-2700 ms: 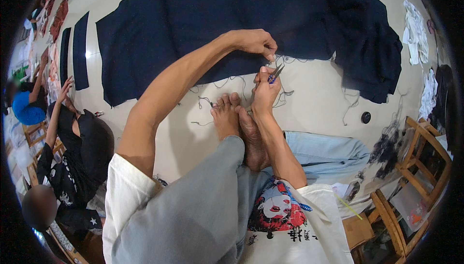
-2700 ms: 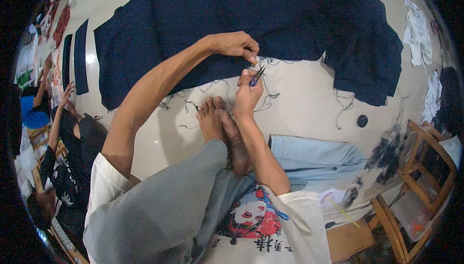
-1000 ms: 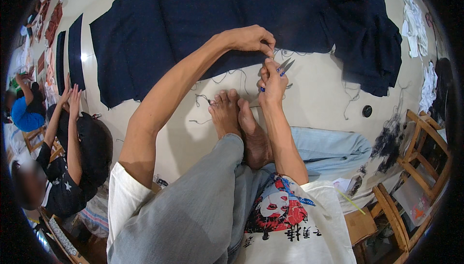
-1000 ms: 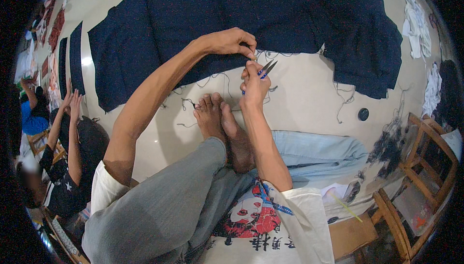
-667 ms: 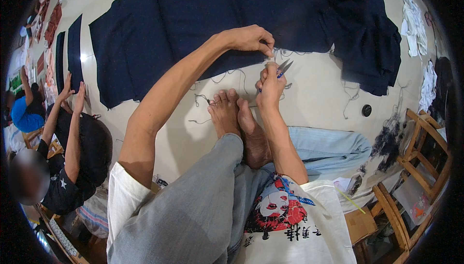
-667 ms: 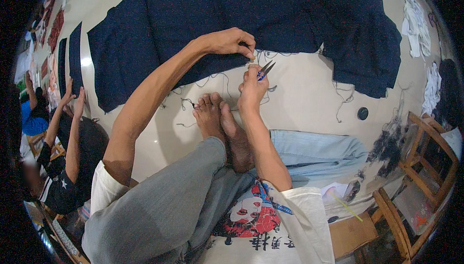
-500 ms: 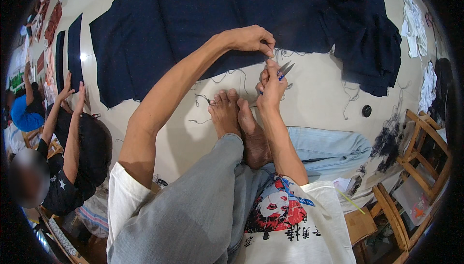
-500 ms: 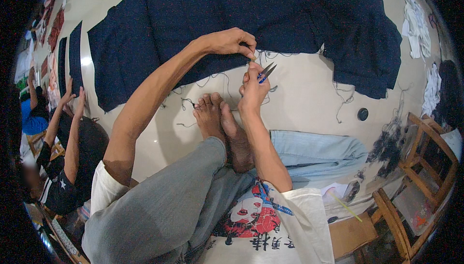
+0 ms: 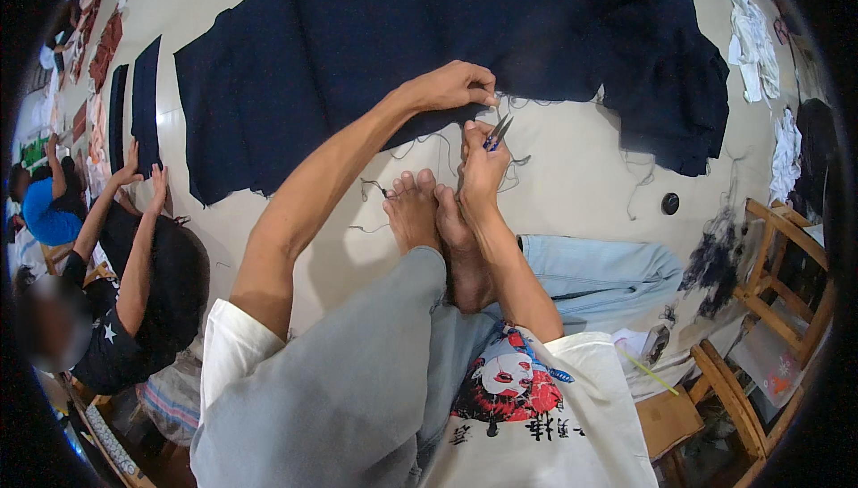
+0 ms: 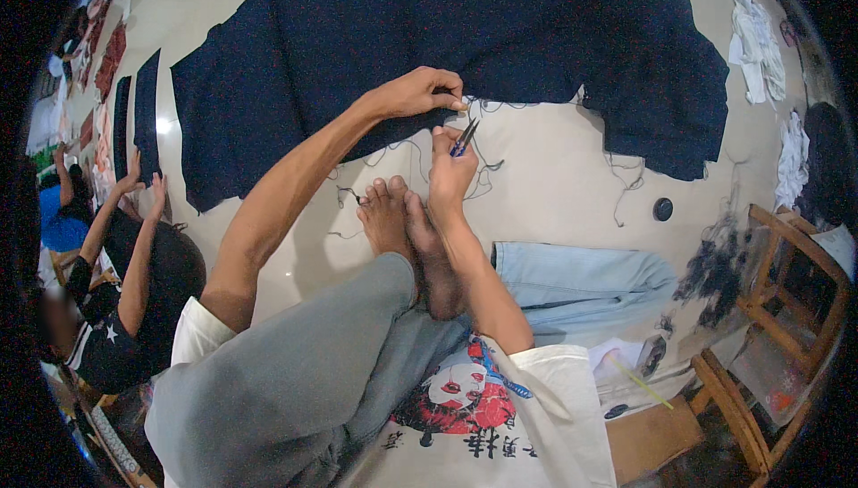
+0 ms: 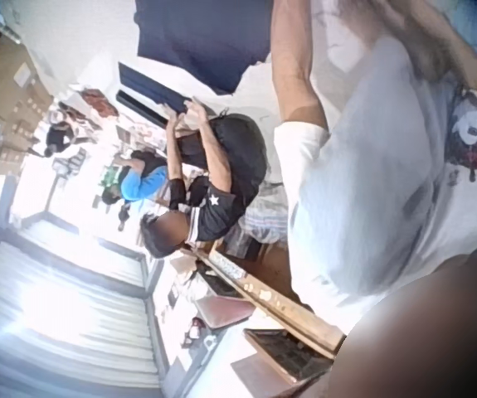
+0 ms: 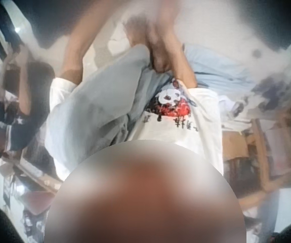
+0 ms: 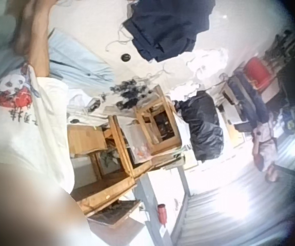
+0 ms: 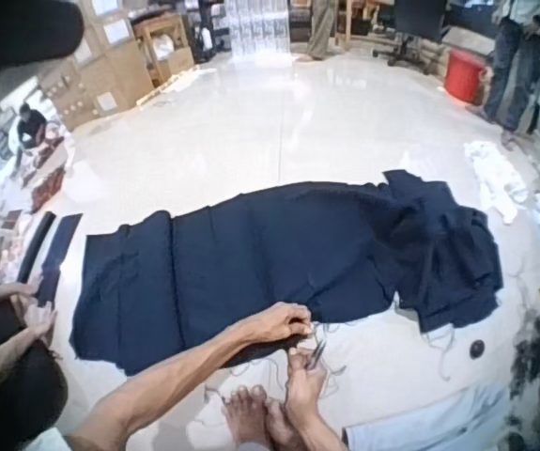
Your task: The person sits on the floor and uses shears to cut a large piece of dark blue fabric. They repeatedly smooth the fabric, align the edges, and make cuts along the length of the material. The person also removes loose threads from the cut edges.
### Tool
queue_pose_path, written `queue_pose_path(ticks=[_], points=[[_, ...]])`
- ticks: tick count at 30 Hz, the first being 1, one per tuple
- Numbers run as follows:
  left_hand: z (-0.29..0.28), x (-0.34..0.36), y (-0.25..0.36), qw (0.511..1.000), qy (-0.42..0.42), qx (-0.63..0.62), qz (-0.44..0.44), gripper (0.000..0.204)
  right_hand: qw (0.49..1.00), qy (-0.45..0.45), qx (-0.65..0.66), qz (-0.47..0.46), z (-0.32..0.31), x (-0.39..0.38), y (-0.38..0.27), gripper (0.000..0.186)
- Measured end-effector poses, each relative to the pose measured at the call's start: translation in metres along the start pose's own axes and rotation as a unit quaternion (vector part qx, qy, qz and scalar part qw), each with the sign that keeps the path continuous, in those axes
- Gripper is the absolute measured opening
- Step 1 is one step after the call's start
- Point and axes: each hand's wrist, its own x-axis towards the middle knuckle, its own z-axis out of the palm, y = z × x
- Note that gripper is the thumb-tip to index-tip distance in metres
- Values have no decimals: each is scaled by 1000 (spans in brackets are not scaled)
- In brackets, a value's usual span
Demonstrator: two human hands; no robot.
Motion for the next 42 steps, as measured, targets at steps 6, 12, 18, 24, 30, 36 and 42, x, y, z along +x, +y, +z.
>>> queue_pose_path(ticks=[6,12,18,24,30,36,42], points=[[-4,0,-2,999,-35,-7,-11,26,998,-1,46,43,-11,2,-12,14],[-1,-1,-6,999,-27,15,17,26,997,-24,60,50,-2,12,-13,9],[-3,-1,-8,999,-37,5,37,27,993,0,93,73,1,15,-17,7],[-2,-1,-8,998,-28,13,53,27,991,11,106,82,-3,17,-20,8],[-1,-1,-6,999,-28,5,37,27,989,7,126,77,-3,11,-18,10],[0,-1,-7,999,-28,16,32,27,994,1,89,55,-1,13,-14,13],[0,1,-12,998,-29,19,54,26,996,42,77,24,-9,20,-4,14]])
